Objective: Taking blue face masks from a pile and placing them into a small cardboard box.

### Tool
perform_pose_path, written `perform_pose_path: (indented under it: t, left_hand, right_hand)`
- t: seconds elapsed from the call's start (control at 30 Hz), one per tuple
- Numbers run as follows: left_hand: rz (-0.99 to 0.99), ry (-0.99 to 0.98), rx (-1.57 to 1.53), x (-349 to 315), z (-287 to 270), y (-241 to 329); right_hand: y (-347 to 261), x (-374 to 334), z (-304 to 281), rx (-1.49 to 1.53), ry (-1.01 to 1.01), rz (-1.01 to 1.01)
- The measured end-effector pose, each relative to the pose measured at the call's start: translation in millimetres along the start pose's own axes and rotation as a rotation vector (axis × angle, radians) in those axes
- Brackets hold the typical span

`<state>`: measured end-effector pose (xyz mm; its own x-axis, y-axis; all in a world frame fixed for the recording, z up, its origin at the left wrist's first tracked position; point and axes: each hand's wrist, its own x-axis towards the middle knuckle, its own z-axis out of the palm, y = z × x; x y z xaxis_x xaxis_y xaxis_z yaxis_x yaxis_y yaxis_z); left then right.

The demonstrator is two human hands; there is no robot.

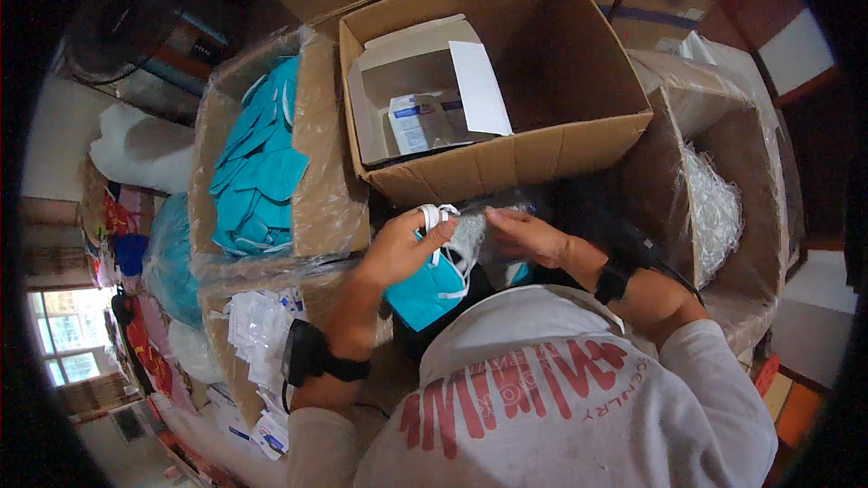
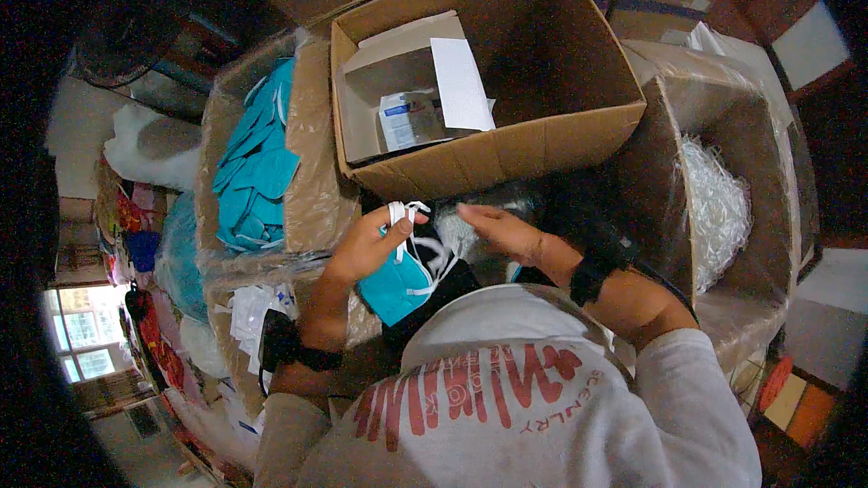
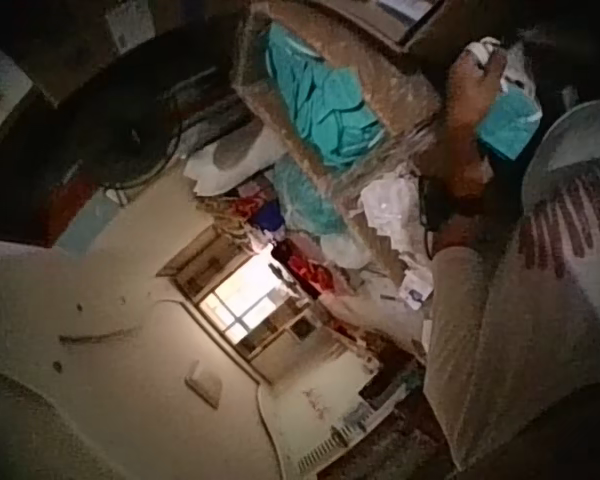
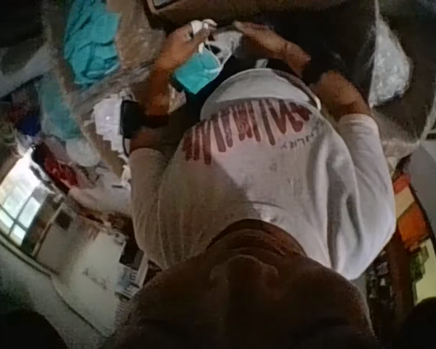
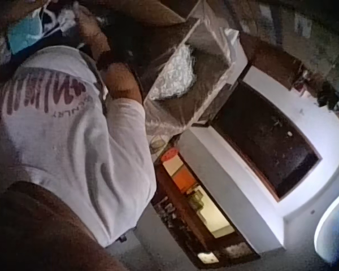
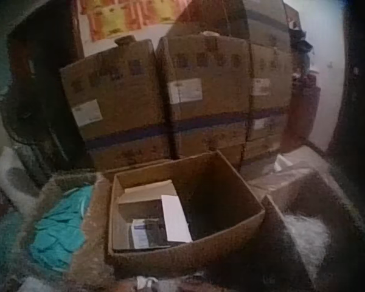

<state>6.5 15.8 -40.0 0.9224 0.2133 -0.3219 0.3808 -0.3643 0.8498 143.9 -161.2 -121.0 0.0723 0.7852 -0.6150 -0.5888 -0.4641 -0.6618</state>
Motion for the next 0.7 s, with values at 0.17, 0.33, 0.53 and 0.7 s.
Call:
perform_pose_path:
  t: [0.17, 0.33, 0.53, 0.7]
  left_hand:
    - [0.112, 0.059, -0.123, -5, 6, 5]
    - [-0.019, -0.039, -0.218, -15, -3, 14]
    - [0.077, 0.157, -0.433, -22, -19, 7]
    - [0.232, 0.546, -0.157, -31, -35, 17]
  right_hand:
    - [-42, -5, 51, 0.165, -0.210, -0.062]
    - [-47, 0, 54, 0.196, -0.225, -0.211]
    - [-49, -19, 52, 0.245, -0.148, -0.324]
    - [-48, -50, 14, -0.156, -0.297, -0.277]
